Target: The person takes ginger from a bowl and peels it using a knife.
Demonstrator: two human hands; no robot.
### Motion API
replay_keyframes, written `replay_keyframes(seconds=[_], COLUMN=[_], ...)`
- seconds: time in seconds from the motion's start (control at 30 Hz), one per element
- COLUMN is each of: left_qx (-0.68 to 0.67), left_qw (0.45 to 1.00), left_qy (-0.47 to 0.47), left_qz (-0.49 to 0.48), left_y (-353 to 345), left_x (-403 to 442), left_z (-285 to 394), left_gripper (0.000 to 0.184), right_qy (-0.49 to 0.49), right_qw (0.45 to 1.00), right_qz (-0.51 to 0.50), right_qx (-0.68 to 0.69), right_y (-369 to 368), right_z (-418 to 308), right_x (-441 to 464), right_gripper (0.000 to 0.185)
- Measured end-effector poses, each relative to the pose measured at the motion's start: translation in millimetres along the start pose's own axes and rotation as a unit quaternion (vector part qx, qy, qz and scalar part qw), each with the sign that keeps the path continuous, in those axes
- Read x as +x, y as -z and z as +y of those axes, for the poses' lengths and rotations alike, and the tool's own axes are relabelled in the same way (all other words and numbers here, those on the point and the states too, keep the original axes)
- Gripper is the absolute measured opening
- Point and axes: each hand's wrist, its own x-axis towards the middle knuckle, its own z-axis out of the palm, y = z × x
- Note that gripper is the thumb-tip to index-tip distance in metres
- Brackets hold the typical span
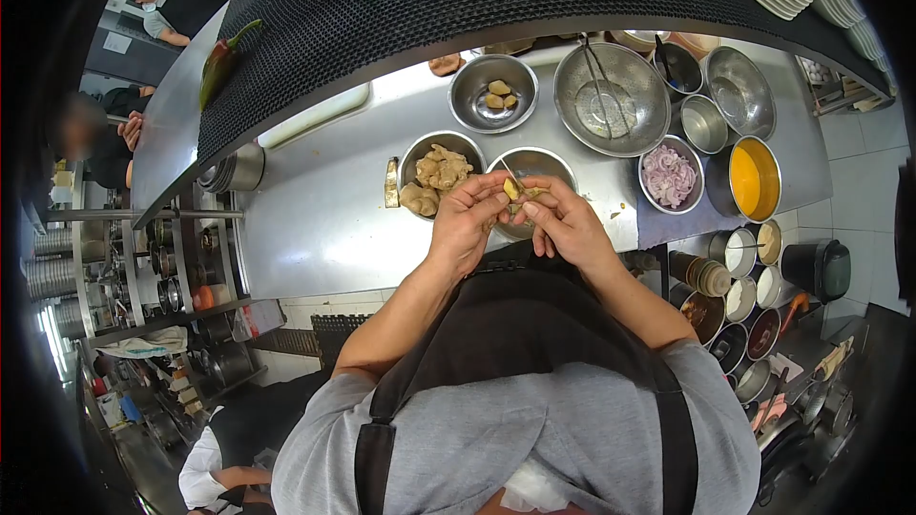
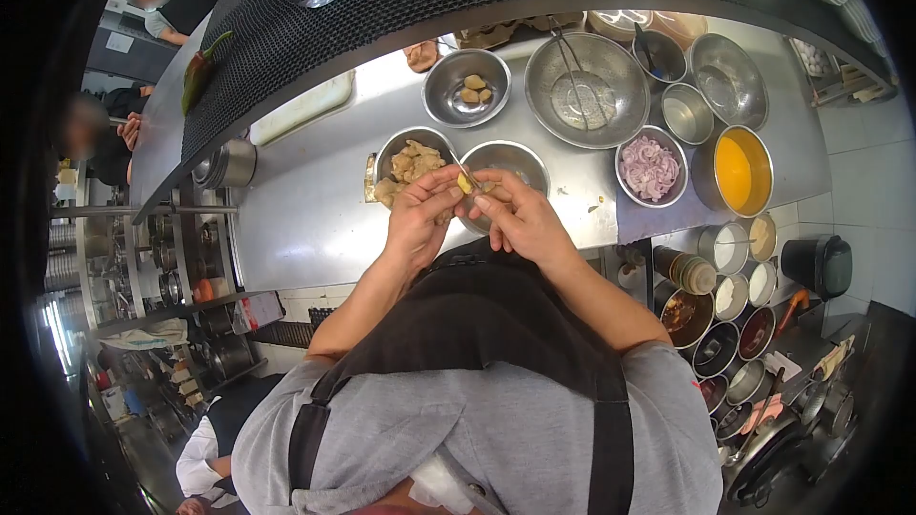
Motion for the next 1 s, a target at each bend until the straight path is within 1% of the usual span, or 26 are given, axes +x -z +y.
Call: replay_keyframes(seconds=[0.1,0.17,0.2,0.27,0.3,0.37,0.4,0.47,0.5,0.57,0.8,0.9,1.0], left_qx=[-0.010,-0.016,-0.018,-0.021,-0.023,-0.025,-0.028,-0.030,-0.025,-0.020,-0.015,-0.013,-0.008], left_qw=[1.000,1.000,0.999,0.999,0.999,0.999,0.999,0.998,0.999,0.999,0.999,0.999,0.999], left_qy=[0.004,0.005,0.000,-0.005,0.003,0.012,0.018,0.023,0.017,0.011,-0.012,-0.023,-0.030], left_qz=[0.010,0.022,0.029,0.036,0.034,0.032,0.039,0.047,0.042,0.037,0.028,0.027,0.031], left_y=[-3,-2,0,4,5,4,0,0,1,3,0,0,-1], left_x=[-1,0,1,3,4,4,4,4,5,5,2,1,0], left_z=[4,3,1,-1,-1,0,3,3,2,0,1,-1,-1], left_gripper=[0.025,0.025,0.023,0.022,0.022,0.022,0.022,0.023,0.023,0.023,0.021,0.021,0.019], right_qy=[0.009,0.018,0.018,0.028,0.028,0.041,0.041,0.082,0.082,0.106,0.080,0.092,0.069], right_qw=[1.000,0.999,0.999,0.997,0.997,0.991,0.991,0.984,0.984,0.974,0.979,0.982,0.989], right_qz=[0.002,0.007,0.006,0.012,0.012,-0.001,-0.001,0.017,0.016,0.019,-0.002,-0.014,-0.020], right_qx=[-0.013,-0.033,-0.033,-0.066,-0.066,-0.127,-0.127,-0.155,-0.155,-0.201,-0.189,-0.162,-0.129], right_y=[2,3,3,4,5,7,7,5,4,2,0,1,1], right_z=[1,2,1,-2,0,3,4,4,4,1,-6,-3,-3], right_x=[1,0,-1,-3,-4,-4,-5,-6,-6,-8,-10,-10,-10], right_gripper=[0.034,0.040,0.040,0.043,0.043,0.043,0.043,0.040,0.040,0.042,0.045,0.046,0.046])
